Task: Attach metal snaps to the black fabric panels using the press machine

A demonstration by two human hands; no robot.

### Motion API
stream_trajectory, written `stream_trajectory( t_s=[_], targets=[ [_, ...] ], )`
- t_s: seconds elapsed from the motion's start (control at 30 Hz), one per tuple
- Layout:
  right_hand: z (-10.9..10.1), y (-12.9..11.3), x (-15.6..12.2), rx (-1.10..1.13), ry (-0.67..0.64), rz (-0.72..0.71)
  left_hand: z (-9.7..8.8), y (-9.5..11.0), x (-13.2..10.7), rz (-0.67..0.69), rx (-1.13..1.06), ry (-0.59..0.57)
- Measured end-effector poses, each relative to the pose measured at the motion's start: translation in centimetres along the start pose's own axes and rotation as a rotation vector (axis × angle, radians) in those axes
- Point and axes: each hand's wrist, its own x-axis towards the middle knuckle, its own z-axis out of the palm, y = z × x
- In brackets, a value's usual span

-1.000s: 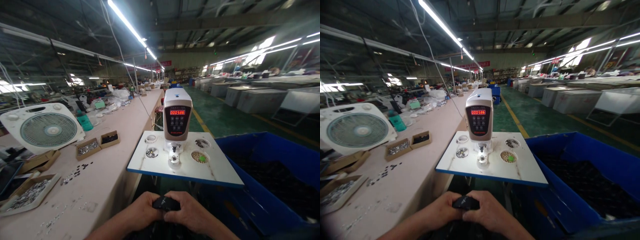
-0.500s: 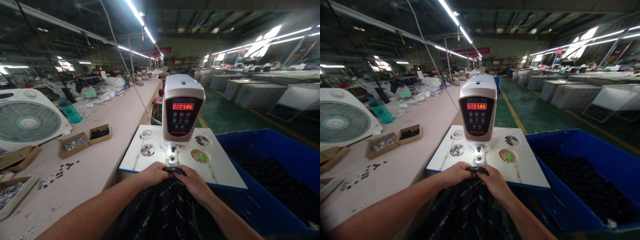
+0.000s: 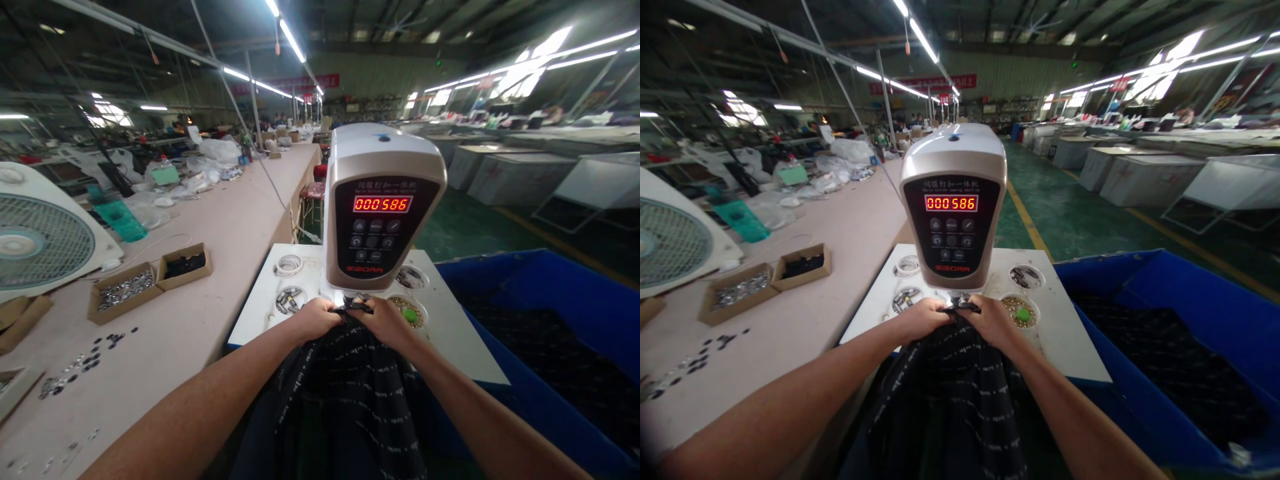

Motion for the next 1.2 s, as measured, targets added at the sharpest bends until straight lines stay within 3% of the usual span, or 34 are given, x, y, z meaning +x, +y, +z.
stream_trajectory(
  t_s=[0.33,0.63,0.87,1.2],
  targets=[
    [0.1,0.6,1.6,-0.044,-0.040,-0.055,-0.3,0.0,1.3,-0.008,0.078,0.100],
    [0.8,1.3,1.5,-0.126,-0.043,-0.019,-0.8,-1.3,2.3,-0.057,0.033,0.074],
    [1.4,2.2,1.0,-0.234,-0.011,-0.011,-0.8,-2.7,2.4,-0.006,0.055,0.223],
    [1.7,2.7,0.9,-0.304,-0.004,-0.007,-1.0,-3.5,2.7,-0.028,-0.026,0.123]
  ],
)
